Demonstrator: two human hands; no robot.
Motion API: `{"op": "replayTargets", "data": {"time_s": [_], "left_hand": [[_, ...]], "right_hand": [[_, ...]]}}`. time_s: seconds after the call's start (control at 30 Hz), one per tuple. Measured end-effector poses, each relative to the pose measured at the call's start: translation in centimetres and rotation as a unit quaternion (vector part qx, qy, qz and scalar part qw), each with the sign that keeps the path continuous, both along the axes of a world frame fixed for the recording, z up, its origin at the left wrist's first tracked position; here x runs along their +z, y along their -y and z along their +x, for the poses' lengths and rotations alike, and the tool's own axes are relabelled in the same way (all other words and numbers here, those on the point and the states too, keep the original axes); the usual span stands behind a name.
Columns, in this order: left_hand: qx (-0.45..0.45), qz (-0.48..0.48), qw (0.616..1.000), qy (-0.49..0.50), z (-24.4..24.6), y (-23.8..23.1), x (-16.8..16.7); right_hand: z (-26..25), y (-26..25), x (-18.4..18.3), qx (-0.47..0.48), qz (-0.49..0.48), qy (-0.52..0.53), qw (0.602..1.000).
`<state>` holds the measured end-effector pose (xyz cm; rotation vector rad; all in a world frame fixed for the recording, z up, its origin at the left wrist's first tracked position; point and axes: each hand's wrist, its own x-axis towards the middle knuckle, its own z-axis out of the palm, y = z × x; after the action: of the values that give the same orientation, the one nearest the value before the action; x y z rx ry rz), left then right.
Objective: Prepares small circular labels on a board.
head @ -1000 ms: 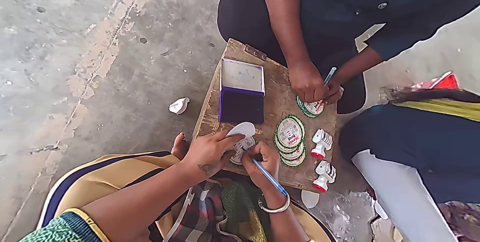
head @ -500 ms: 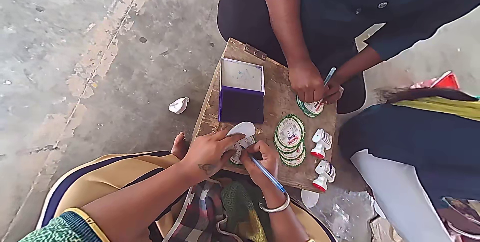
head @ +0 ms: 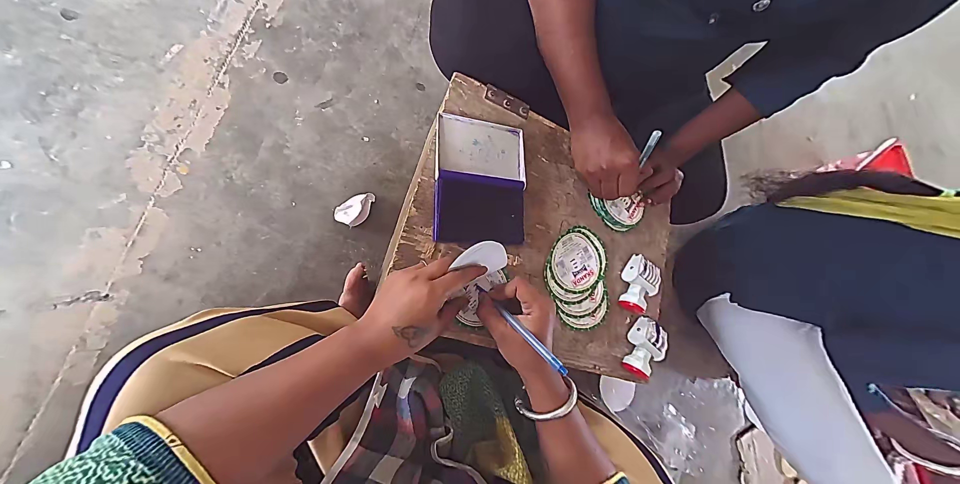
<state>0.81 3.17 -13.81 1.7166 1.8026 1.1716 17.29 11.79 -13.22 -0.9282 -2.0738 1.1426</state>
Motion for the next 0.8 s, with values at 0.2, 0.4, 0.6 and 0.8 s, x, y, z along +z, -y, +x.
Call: {"op": "replayTargets", "data": {"time_s": [0.2,0.4,0.6,0.8], "left_hand": [[-0.004,-0.001,1.0,0.001,-0.05,0.02,-0.03],[0.0,0.002,1.0,0.005,-0.02,0.01,0.02],[-0.001,0.001,1.0,0.005,-0.04,0.01,-0.05],[-0.002,0.0,1.0,0.003,-0.1,0.08,-0.09]], "right_hand": [[-0.06,0.06,0.12,-0.016,-0.004,-0.005,1.0],[-0.05,-0.05,-0.21,-0.018,0.015,0.0,1.0],[-0.09,-0.05,-0.28,-0.022,0.013,-0.004,1.0],[-0.11,-0.06,-0.45,-0.03,0.018,-0.003,0.999]]}}
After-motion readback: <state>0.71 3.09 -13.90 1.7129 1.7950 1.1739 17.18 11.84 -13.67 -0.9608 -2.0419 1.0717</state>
